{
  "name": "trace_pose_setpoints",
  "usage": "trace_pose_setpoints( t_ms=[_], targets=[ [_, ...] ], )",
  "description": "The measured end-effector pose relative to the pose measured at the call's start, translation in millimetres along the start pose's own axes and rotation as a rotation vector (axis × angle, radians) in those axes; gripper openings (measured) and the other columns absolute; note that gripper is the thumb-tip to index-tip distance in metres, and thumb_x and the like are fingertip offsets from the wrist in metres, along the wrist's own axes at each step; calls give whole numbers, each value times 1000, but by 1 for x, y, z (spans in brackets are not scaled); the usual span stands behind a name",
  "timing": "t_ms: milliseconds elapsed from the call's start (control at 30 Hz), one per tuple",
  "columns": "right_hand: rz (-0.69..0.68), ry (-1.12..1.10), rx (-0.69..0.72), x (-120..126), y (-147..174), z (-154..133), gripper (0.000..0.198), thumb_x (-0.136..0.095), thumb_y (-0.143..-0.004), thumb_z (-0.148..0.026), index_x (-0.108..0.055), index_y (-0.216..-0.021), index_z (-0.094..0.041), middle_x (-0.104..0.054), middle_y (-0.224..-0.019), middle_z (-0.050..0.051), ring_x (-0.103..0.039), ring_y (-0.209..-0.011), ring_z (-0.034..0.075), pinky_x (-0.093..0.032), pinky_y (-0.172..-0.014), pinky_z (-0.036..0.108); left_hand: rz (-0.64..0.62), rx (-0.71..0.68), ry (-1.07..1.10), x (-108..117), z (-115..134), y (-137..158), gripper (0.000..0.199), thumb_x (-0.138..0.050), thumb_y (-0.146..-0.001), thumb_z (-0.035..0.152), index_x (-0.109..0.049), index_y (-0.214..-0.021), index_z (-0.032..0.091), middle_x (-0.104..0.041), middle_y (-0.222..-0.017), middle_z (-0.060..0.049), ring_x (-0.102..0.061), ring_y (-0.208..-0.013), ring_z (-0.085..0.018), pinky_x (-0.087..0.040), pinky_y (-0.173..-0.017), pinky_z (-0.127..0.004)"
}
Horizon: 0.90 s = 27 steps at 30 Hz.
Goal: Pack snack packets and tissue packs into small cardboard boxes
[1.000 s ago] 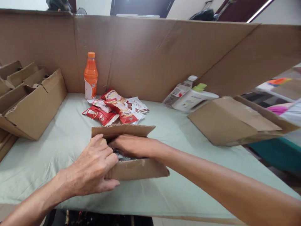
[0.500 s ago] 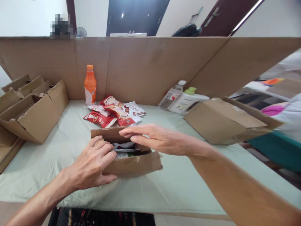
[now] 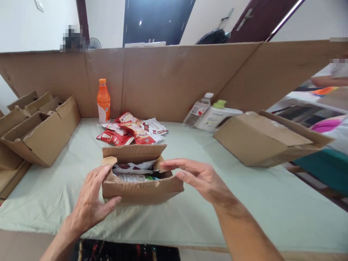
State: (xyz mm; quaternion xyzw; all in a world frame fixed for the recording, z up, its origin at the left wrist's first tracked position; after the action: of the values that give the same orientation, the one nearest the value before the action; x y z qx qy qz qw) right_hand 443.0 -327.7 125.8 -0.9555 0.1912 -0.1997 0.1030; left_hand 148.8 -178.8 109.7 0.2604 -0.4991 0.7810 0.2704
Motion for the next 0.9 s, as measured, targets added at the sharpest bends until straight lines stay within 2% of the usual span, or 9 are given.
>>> trace_pose_setpoints(
  t_ms=[167, 333, 433, 600, 800, 900],
  targets=[
    [237, -97, -6, -20, 0, 25, 30, -76, -83, -56, -82, -92, -28, -79, -116, 9, -70, -116, 29, -56, -100, 42, 74, 78, 48, -9, -2, 2, 56, -60, -99, 36, -41, -150, 22, -61, -138, -15, -59, -128, -28, -53, -106, -48],
    [351, -148, 22, -35, 2, 35, 22, -76, -85, -45, -79, -100, -29, -75, -126, 9, -69, -119, 28, -56, -98, 40, 127, 110, 41, -15, 2, -2, 49, -57, -100, 30, -44, -146, 22, -62, -134, -13, -59, -126, -25, -53, -106, -44],
    [326, -152, 68, -37, 5, 37, 21, -75, -87, -43, -79, -102, -29, -72, -133, 8, -65, -125, 27, -54, -104, 41, 180, 112, 47, -19, 6, -1, 48, -56, -98, 23, -46, -145, 22, -61, -135, -13, -59, -127, -23, -52, -108, -42],
    [278, -110, 90, -35, 9, 40, 18, -69, -92, -45, -81, -93, -31, -70, -137, 6, -63, -129, 26, -48, -112, 44, 213, 105, 8, -26, 11, -1, 36, -53, -97, 16, -58, -132, 22, -60, -138, -11, -56, -131, -23, -50, -110, -42],
    [243, -128, 95, -34, 14, 41, 19, -68, -93, -43, -79, -105, -33, -67, -142, 6, -60, -133, 26, -46, -114, 44, 235, 87, 37, -27, 12, 1, 43, -53, -97, 15, -52, -139, 21, -60, -138, -12, -56, -132, -23, -49, -112, -42],
    [235, -146, 101, -33, 14, 42, 18, -70, -93, -42, -78, -106, -33, -67, -142, 5, -59, -134, 26, -45, -115, 43, 245, 87, 22, -29, 11, 5, 41, -53, -98, 14, -56, -137, 24, -58, -140, -11, -57, -131, -22, -51, -109, -41]
  ],
)
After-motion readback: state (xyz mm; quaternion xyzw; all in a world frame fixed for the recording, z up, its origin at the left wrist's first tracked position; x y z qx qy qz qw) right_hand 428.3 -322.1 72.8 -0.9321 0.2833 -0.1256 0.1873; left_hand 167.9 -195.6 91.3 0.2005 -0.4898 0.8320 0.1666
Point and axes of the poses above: each hand's wrist, its own y-axis away from the middle knuckle, its own x-axis out of the back of the hand, z = x × y, the point moved 1 cm from there along -y, towards the middle knuckle
